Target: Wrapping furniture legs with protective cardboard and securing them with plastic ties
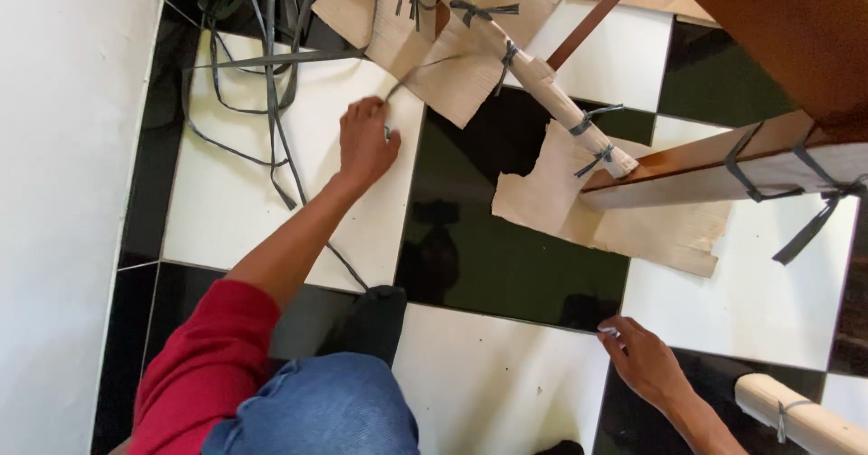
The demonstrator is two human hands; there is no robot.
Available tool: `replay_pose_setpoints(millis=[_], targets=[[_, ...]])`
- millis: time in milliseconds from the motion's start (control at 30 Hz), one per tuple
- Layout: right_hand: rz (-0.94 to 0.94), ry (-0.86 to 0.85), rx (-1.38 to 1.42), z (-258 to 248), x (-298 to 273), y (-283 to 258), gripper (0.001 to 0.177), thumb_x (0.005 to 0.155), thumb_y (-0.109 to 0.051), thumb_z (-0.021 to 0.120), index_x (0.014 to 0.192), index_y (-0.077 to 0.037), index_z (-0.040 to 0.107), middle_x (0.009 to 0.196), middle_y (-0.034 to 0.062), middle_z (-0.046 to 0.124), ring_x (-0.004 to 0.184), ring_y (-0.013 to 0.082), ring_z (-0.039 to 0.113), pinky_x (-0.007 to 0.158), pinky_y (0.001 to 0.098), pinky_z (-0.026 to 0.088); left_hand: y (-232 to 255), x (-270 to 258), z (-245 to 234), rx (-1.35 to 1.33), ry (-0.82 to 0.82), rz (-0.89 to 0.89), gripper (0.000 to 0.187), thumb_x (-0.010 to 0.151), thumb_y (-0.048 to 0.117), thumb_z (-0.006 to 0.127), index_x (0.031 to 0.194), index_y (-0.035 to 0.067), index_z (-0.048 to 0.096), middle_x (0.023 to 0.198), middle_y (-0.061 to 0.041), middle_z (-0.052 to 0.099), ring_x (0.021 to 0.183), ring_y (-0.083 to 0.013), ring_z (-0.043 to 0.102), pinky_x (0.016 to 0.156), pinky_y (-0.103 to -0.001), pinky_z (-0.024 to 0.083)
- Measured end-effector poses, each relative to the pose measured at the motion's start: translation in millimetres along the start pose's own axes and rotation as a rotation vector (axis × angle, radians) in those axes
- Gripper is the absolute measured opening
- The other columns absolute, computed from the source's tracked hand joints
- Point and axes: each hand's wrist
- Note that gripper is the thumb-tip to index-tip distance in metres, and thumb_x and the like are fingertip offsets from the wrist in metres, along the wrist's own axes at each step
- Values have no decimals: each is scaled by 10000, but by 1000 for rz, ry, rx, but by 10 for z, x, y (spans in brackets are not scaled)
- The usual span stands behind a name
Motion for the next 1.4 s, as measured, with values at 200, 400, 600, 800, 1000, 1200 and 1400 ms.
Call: replay_pose_setpoints(millis=[200,400,600,800,1000,1200,1400], targets=[[-492,550,-211,-317,-28,-748,194,924,-148,657,1093,-52,651,1188,69,660,986,227,654,855,349,568,406,-837,56,-221,-264,290,418,830,105,622,1235,1,622,1246,-209,641,1006,-367,651,870,-455,534],[-914,717,-120,-766,-114,-1847,664,946,-322,650,1510,-25,461,1462,200,539,1379,368,506,1167,481,386,1654,-1150,-504,-649,-474,689,214,1061,298,568,1101,132,697,1161,18,660,1124,-181,664,923,-282,549],[-261,229,415,-663,-117,-1681,239,989,-332,597,1159,-242,738,686,113,762,758,353,750,766,490,566,2130,-585,-956,-341,-440,844,114,995,132,619,1072,151,702,1062,-29,687,958,-160,731,817,-244,604],[-109,238,658,-432,55,-786,359,1092,-301,496,1035,-101,789,609,45,504,575,187,476,594,322,418,2006,-500,-638,-178,-328,688,232,918,358,661,1091,221,588,1136,27,631,1023,-212,690,831,-330,567],[91,412,477,-552,393,530,279,1137,-60,450,1193,-11,719,961,204,650,742,270,549,583,401,452,647,-1280,-434,7,-345,719,578,992,294,637,1484,57,447,1559,-176,412,1422,-325,423,1185,-439,372],[258,489,698,-718,295,646,290,1145,-107,412,1186,43,657,712,76,433,554,181,334,430,341,252,-971,-1977,-962,22,-513,639,627,1084,446,243,1569,59,335,1663,-163,307,1544,-323,274,1271,-487,199],[153,562,540,-842,597,454,337,1165,-192,470,1169,41,713,732,116,528,554,192,370,433,333,284,-1757,-1469,-1226,795,-481,704,632,917,143,533,1527,90,379,1625,-100,393,1492,-246,377,1218,-410,344]])
Point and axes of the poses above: each hand's wrist, its own x-axis towards the middle knuckle, its own z-axis out of the palm, y = z × x
